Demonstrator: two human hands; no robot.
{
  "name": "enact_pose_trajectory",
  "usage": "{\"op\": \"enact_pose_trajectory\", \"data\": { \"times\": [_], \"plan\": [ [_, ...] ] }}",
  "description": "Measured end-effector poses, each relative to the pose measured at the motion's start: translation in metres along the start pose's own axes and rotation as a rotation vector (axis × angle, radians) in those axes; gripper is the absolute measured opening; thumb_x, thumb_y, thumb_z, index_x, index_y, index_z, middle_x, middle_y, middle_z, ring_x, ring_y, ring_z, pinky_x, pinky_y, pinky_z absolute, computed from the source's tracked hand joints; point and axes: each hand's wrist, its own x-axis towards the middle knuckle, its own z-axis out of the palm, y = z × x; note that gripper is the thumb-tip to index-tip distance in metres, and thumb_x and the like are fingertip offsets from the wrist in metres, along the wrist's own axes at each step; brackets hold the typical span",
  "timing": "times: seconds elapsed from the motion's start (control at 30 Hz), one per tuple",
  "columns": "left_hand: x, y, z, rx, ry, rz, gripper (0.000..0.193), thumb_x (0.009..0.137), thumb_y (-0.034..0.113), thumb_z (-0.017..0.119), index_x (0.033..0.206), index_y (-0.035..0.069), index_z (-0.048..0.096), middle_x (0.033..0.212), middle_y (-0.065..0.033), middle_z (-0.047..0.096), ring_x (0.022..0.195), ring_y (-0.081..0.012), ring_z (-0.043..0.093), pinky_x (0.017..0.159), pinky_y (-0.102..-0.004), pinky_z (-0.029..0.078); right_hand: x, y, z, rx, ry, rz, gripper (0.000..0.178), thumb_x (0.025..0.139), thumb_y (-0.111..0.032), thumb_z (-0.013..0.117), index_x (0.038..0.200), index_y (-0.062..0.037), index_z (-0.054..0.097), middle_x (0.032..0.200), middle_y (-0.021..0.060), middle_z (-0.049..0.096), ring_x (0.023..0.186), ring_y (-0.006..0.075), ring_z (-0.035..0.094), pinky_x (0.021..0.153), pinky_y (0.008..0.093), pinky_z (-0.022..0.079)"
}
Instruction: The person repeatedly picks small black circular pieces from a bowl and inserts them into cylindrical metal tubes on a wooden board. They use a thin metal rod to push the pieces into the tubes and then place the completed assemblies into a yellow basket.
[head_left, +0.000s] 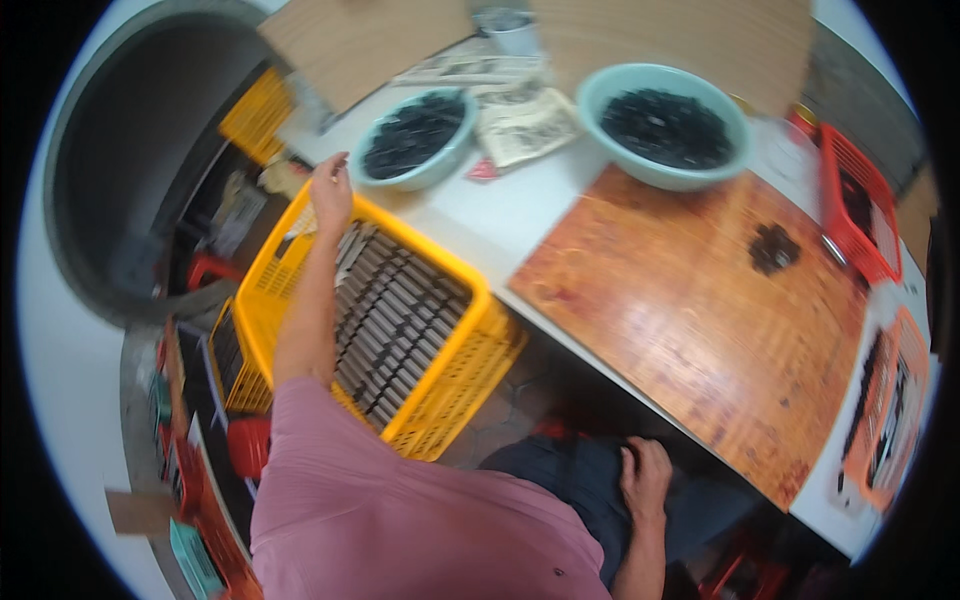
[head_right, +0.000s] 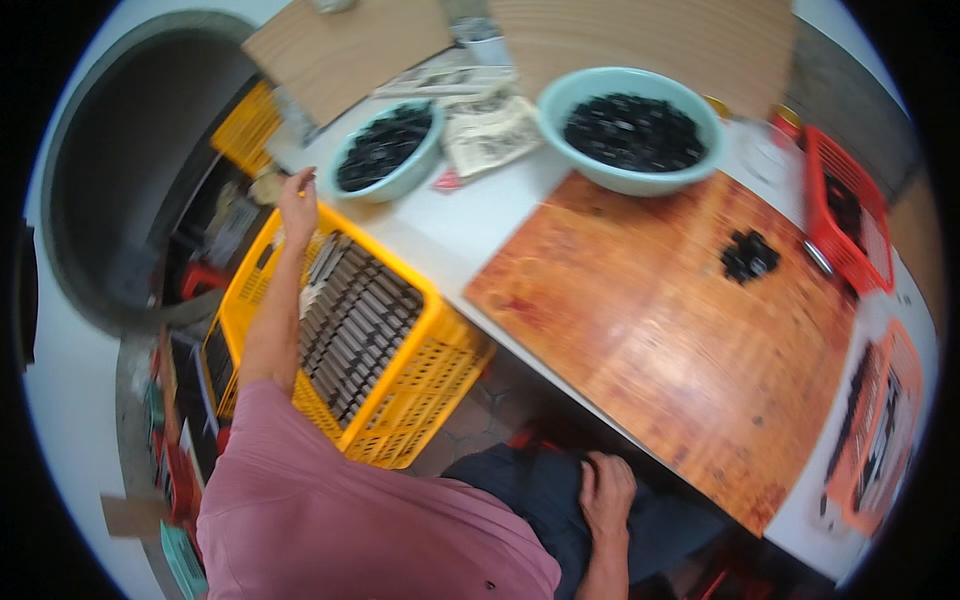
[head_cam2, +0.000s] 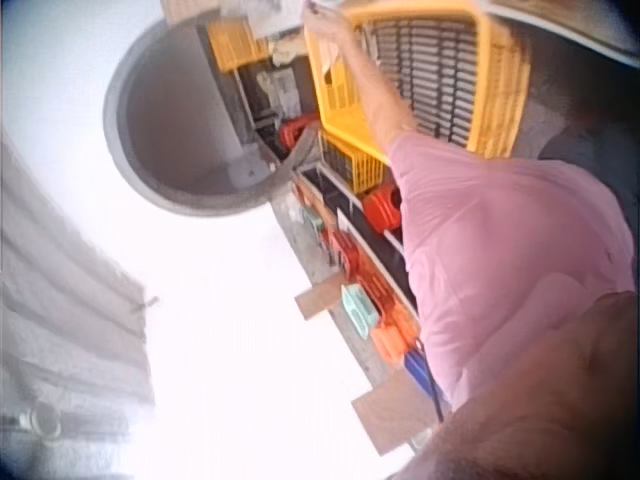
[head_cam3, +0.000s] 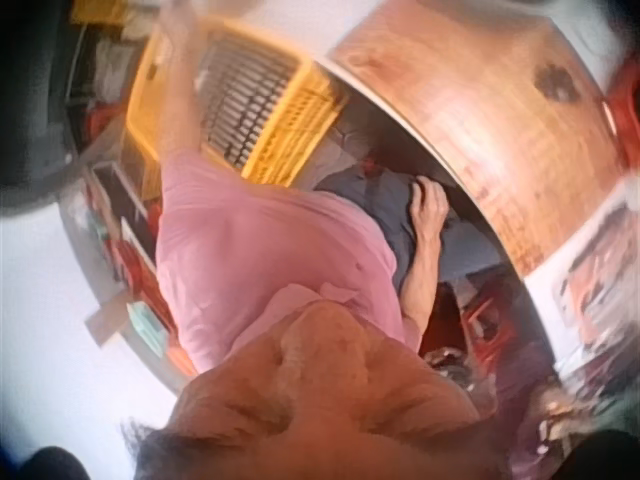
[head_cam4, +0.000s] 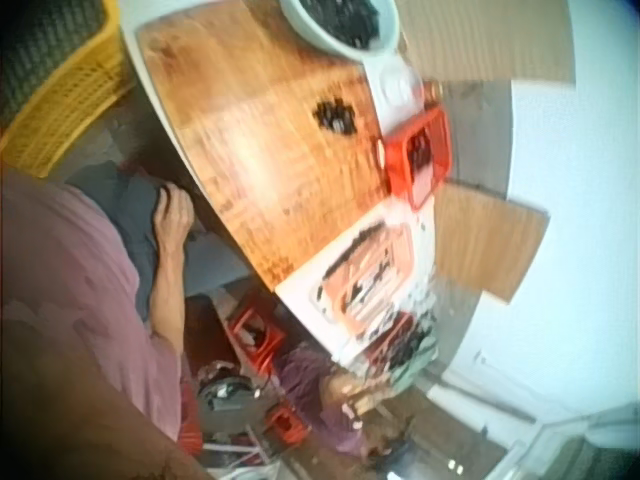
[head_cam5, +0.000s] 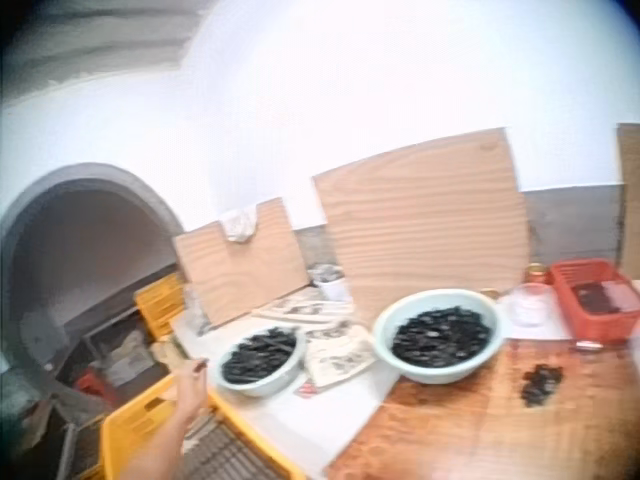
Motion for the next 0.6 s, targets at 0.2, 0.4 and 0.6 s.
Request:
{"op": "enact_pose_trajectory", "data": {
  "times": [0.2, 0.4, 0.6],
  "plan": [
    [0.017, 0.214, 0.073, -0.347, -0.180, 0.376, 0.023, 0.098, 0.002, 0.056, 0.118, 0.002, 0.068, 0.110, -0.0145, 0.068, 0.102, -0.0272, 0.066, 0.090, -0.0327, 0.050, -0.002, 0.014, -0.009, 0.025, 0.077, -0.003, 0.012, 0.082, -0.009, 0.073, 0.094, -0.0054, 0.069, 0.086, 0.0139, 0.068, 0.082, 0.0325, 0.068, 0.076, 0.0413, 0.054],
    [-0.032, 0.425, 0.104, -0.694, -0.280, 0.732, 0.027, 0.091, -0.009, 0.060, 0.114, 0.002, 0.069, 0.109, -0.0138, 0.067, 0.099, -0.0274, 0.066, 0.087, -0.0339, 0.051, -0.009, 0.020, -0.012, 0.012, 0.167, -0.065, 0.014, 0.085, -0.007, 0.071, 0.097, -0.0034, 0.067, 0.090, 0.0109, 0.067, 0.081, 0.0294, 0.067, 0.072, 0.0386, 0.053],
    [-0.096, 0.535, 0.168, -1.077, -0.540, 0.564, 0.023, 0.088, -0.002, 0.067, 0.111, 0.002, 0.069, 0.101, -0.0111, 0.068, 0.089, -0.0206, 0.066, 0.076, -0.0290, 0.051, -0.013, -0.007, -0.070, -0.127, 0.425, -0.123, 0.019, 0.080, -0.003, 0.076, 0.098, -0.0009, 0.069, 0.089, 0.0103, 0.068, 0.075, 0.0254, 0.065, 0.065, 0.0350, 0.050]
  ]
}}
